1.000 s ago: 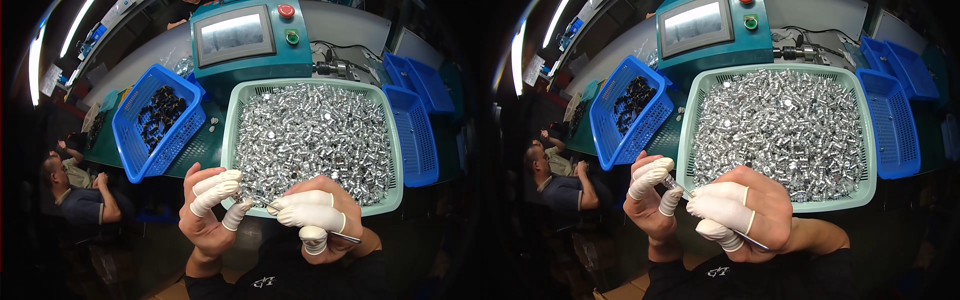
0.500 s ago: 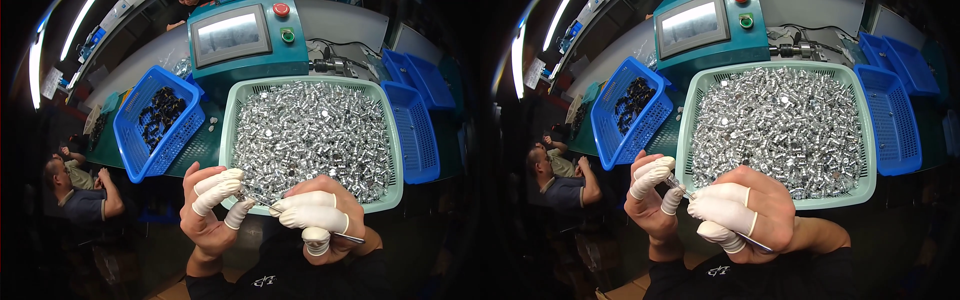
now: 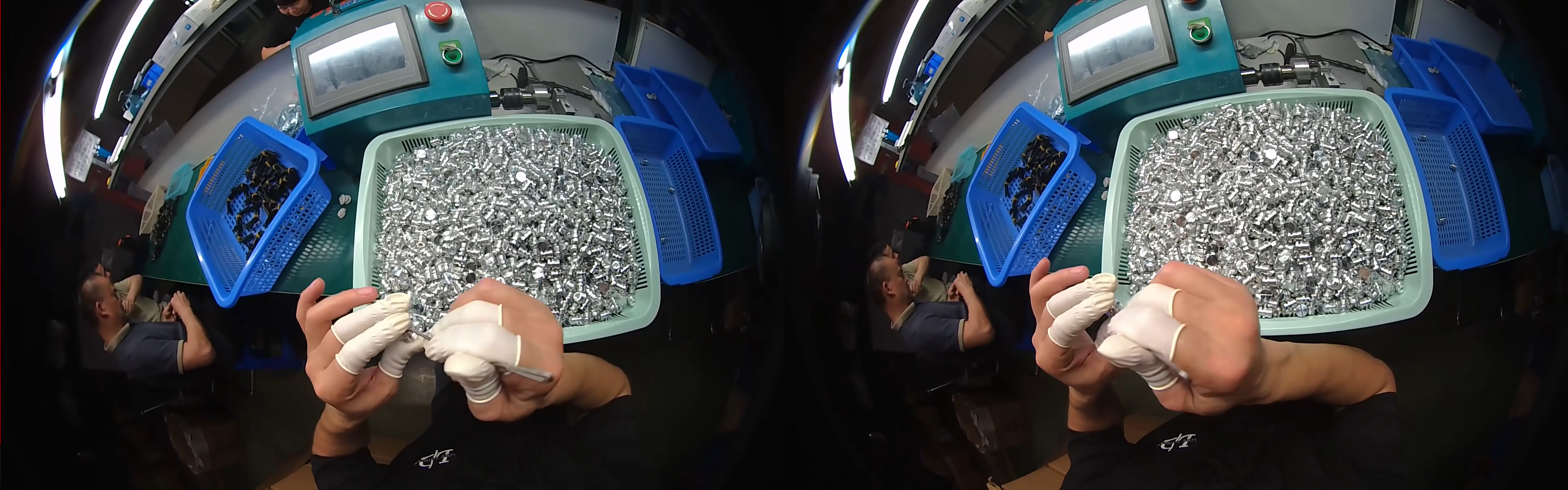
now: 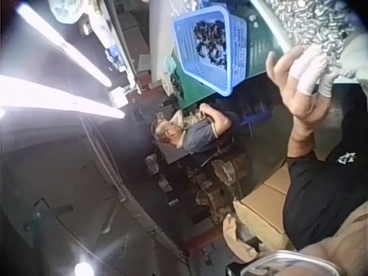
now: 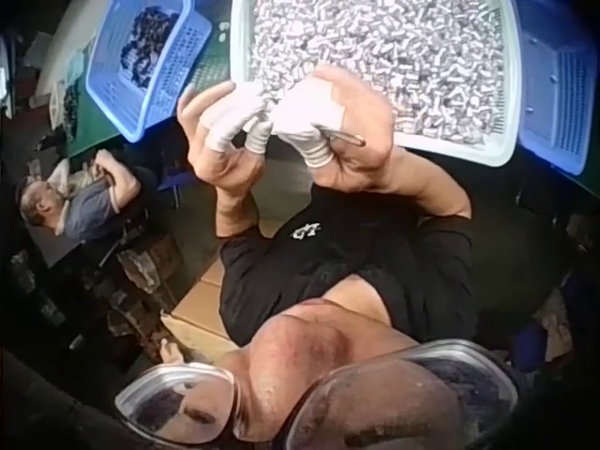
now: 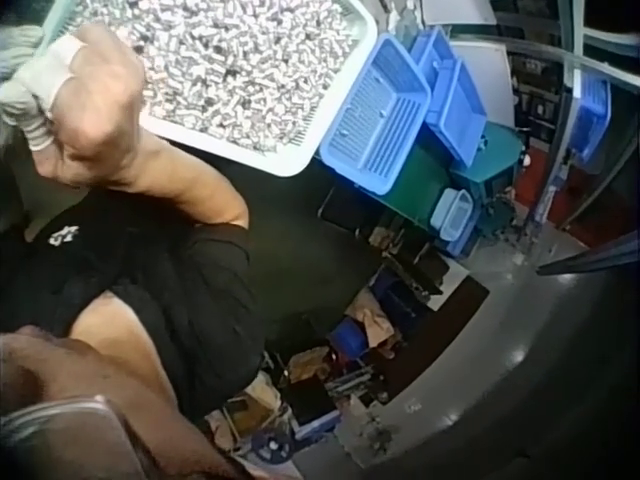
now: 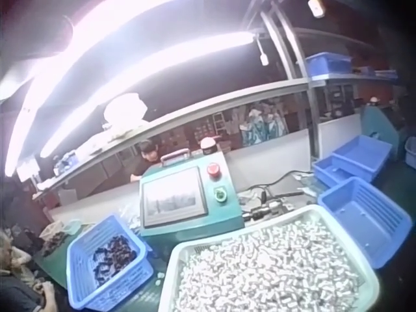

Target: Inspecting and cleaning small metal components using a metal pick at a manual workstation.

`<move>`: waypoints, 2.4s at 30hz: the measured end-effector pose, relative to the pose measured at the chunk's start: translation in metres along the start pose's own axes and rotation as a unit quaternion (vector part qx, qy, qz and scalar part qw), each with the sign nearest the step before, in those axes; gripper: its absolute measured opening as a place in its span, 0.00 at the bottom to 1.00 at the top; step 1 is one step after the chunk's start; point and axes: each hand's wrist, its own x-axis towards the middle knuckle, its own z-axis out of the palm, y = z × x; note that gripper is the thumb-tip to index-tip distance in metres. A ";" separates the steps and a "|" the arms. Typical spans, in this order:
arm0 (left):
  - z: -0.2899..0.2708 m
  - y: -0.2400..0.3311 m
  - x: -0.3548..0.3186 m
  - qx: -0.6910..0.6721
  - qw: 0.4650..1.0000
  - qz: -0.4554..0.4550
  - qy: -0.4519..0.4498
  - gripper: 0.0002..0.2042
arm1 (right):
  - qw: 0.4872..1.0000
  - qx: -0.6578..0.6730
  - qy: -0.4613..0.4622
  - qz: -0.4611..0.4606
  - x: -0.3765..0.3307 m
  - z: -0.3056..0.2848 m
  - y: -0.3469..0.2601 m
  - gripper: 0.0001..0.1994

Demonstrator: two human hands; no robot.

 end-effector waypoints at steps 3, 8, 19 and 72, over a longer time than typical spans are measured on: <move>0.002 0.000 0.001 0.008 1.000 0.007 0.020 0.12 | 0.999 -0.017 0.020 -0.033 -0.004 0.002 0.002 0.09; 0.005 -0.015 0.005 0.090 0.995 -0.028 0.026 0.13 | 0.995 -0.029 0.073 -0.060 0.002 -0.023 -0.017 0.12; 0.010 -0.014 0.002 -0.265 0.954 -0.100 0.096 0.17 | 0.982 -0.106 0.090 0.130 -0.030 -0.058 -0.012 0.27; 0.133 0.065 0.081 -0.294 0.956 0.002 0.016 0.23 | 0.975 0.092 0.138 0.148 -0.116 -0.191 0.011 0.14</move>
